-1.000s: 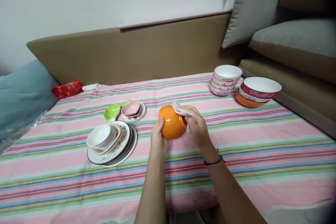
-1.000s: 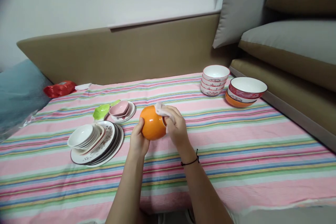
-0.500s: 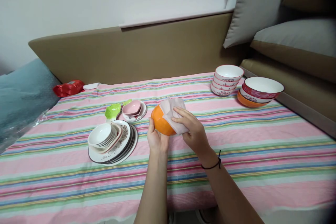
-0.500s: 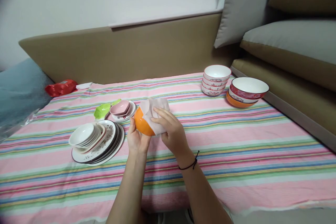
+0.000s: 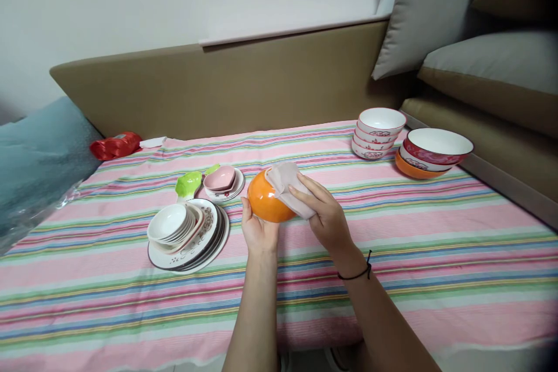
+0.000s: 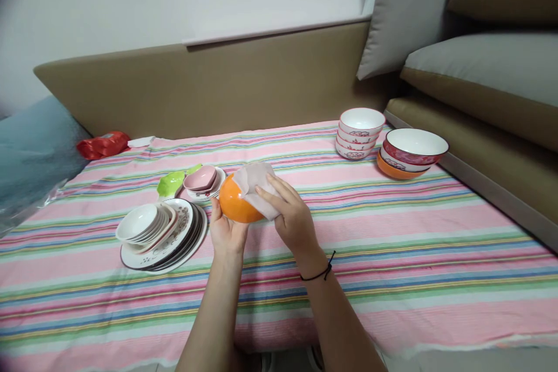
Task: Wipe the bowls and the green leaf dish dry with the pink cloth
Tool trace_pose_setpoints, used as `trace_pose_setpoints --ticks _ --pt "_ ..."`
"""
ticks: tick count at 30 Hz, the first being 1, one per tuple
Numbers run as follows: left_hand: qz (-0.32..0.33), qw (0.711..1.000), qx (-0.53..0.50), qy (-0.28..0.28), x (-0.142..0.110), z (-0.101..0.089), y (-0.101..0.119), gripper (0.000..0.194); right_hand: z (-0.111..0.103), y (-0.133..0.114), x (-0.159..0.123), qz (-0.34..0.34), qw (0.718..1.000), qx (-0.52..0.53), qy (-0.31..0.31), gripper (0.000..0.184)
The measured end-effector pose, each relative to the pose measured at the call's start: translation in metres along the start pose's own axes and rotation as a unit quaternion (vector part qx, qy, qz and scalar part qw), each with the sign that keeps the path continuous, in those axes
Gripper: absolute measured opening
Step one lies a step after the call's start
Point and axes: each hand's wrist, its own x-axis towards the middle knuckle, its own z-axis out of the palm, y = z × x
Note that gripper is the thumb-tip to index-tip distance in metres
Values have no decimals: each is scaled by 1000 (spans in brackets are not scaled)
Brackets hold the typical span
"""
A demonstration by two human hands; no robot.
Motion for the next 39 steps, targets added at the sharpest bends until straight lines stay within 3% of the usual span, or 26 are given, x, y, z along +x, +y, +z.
trace_pose_setpoints --ticks 5,9,12,15,19,22,26,30,36,39 --pt "21 1000 19 -7 2 -2 2 45 3 9 1 135 984 73 89 43" --pt "40 998 39 -2 1 -2 3 41 -6 14 6 319 922 157 151 42" --pt "69 995 68 17 1 -1 2 38 -15 15 8 386 895 167 152 38" --pt "76 991 99 37 1 1 -1 35 -18 12 10 348 924 57 146 26" --pt "61 989 135 10 1 0 -6 36 -10 1 12 274 954 -22 115 26" --pt "47 985 165 -10 -1 -2 -10 36 -2 -5 12 270 960 4 76 34" --pt "53 982 176 -29 -1 -5 -16 30 7 -9 10 243 964 73 83 41" --pt "68 982 177 -24 0 -6 -18 31 10 -13 9 219 972 58 59 48" --pt "96 976 195 -12 3 -9 -9 34 3 -14 10 174 983 50 -11 41" --pt "100 982 161 21 3 -8 -4 35 -3 -12 10 153 985 74 -29 37"
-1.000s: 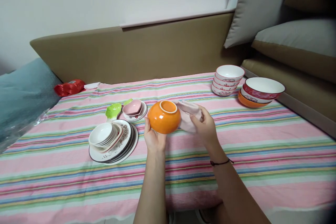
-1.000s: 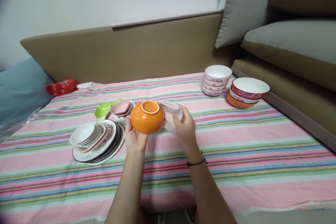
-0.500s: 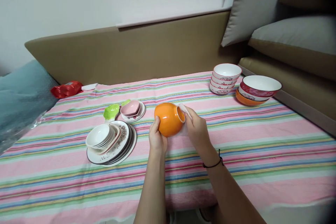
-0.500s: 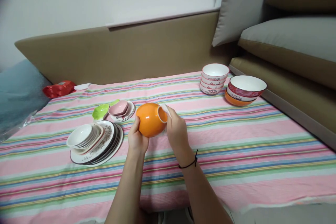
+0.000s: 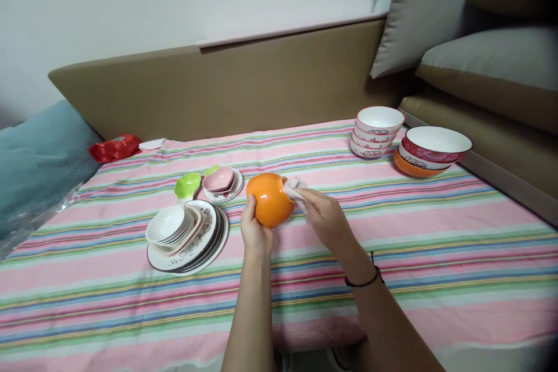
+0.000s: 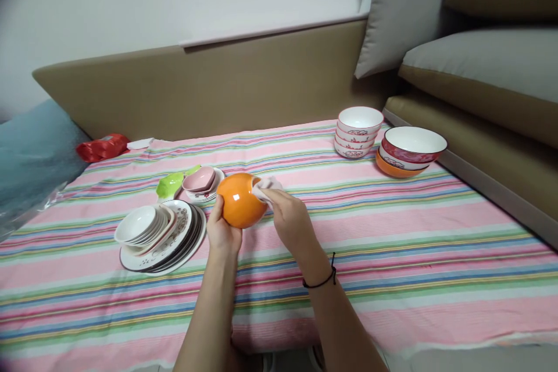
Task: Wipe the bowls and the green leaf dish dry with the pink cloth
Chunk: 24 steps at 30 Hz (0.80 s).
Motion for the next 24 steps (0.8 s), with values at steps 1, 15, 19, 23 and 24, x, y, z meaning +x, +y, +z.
trace_pose_setpoints --ticks 1,15,19,23,24 --pt "-9 1000 -15 12 0 0 2 35 -2 0 0 -11 1000 4 -8 37" --pt "-151 970 -187 38 -2 7 -2 51 12 15 -11 -157 981 -109 -12 50" --pt "-135 971 -187 58 1 6 -1 49 26 10 -17 -130 979 -154 17 50" --pt "-109 978 -170 61 3 5 3 46 43 5 -21 -137 977 -162 16 53" --pt "-101 980 -162 52 3 5 3 45 46 4 -20 -141 977 -157 14 53"
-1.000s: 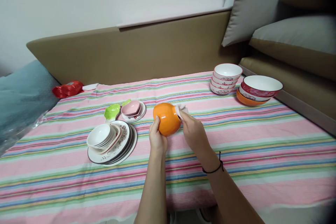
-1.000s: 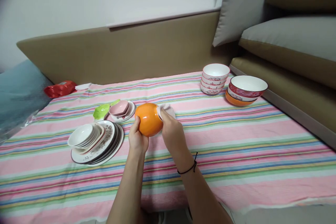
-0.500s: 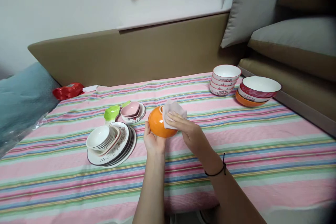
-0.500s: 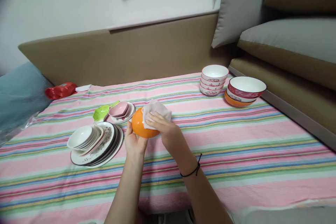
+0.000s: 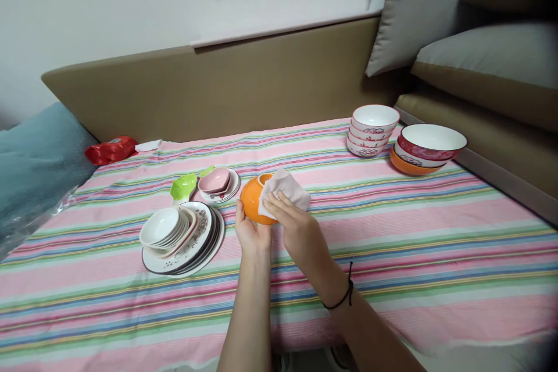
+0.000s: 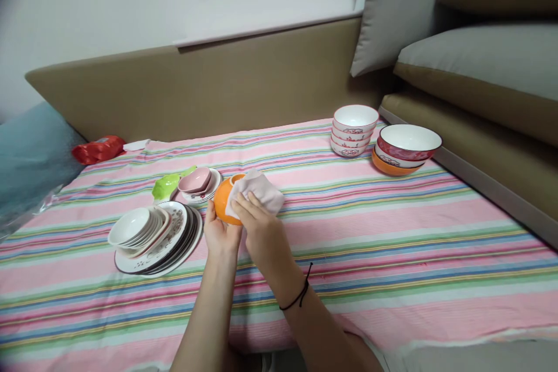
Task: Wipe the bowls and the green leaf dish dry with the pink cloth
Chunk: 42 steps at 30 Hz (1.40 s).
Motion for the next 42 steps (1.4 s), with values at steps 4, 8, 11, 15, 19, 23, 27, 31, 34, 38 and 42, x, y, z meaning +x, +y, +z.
trace_pose_setpoints --ticks 4,8,11,15,19,23,27,31,34,38,42 --pt "-31 998 49 -36 -6 4 -6 39 5 -6 8 -7 1000 2 15 47" --pt "-34 992 106 -50 -13 4 -16 28 -8 -3 19 43 997 -7 62 49" --pt "2 988 147 -40 -14 1 -19 21 -18 5 23 94 990 61 87 50" --pt "20 988 146 -36 -10 -3 -17 21 -19 9 23 202 961 165 97 48" --pt "75 983 157 -49 -7 -5 -12 22 -16 10 20 318 902 270 115 45" --pt "179 952 231 -97 -4 -5 -5 29 -14 13 15 373 845 373 90 34" --pt "235 850 434 -185 -3 -8 1 42 -13 14 14 437 752 493 32 42" --pt "247 740 562 -276 -8 -10 3 43 -20 13 17 437 685 581 -49 64" --pt "253 682 594 -344 -14 -9 0 24 -24 15 17 406 699 586 -59 57" --pt "287 684 554 -377 -20 -9 -8 14 -24 20 17 397 734 547 -59 56" --pt "320 773 456 -304 -24 -7 -11 19 -24 21 20 358 755 548 -43 59"
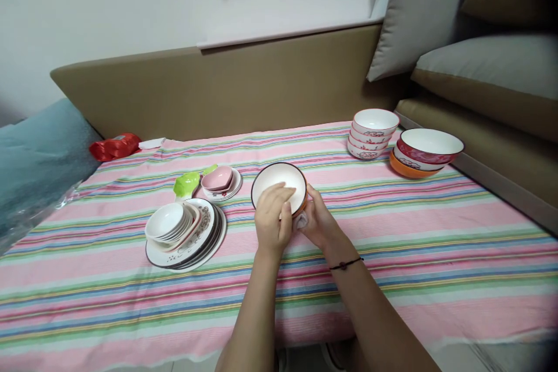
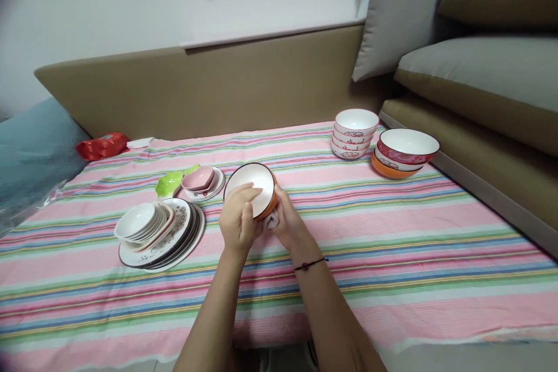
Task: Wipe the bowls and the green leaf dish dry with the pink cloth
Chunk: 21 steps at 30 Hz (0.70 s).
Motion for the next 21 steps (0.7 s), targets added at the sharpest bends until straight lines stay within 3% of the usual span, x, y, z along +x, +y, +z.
trace_pose_setpoints --ticks 3,5,7,9,12,15,21 --pt "-2 985 -21 171 8 -4 1 25 -3 -2 0 13 1000 2 -23 62" --pt "-47 966 -52 248 16 -8 -1 32 -7 -2 0 38 999 -4 -11 67" --pt "-156 952 -140 224 23 -12 -4 35 -12 -2 0 53 998 -2 21 71" --pt "-256 928 -233 142 26 -14 -8 41 -15 -2 1 57 998 13 32 72" --pt "-328 905 -262 72 22 -16 -14 36 -18 -3 1 74 997 25 -2 74" --pt "-347 908 -218 84 16 -17 -21 30 -21 -5 1 94 995 31 -16 76" --pt "-307 925 -185 125 13 -16 -29 34 -31 -3 1 144 989 35 -4 74"
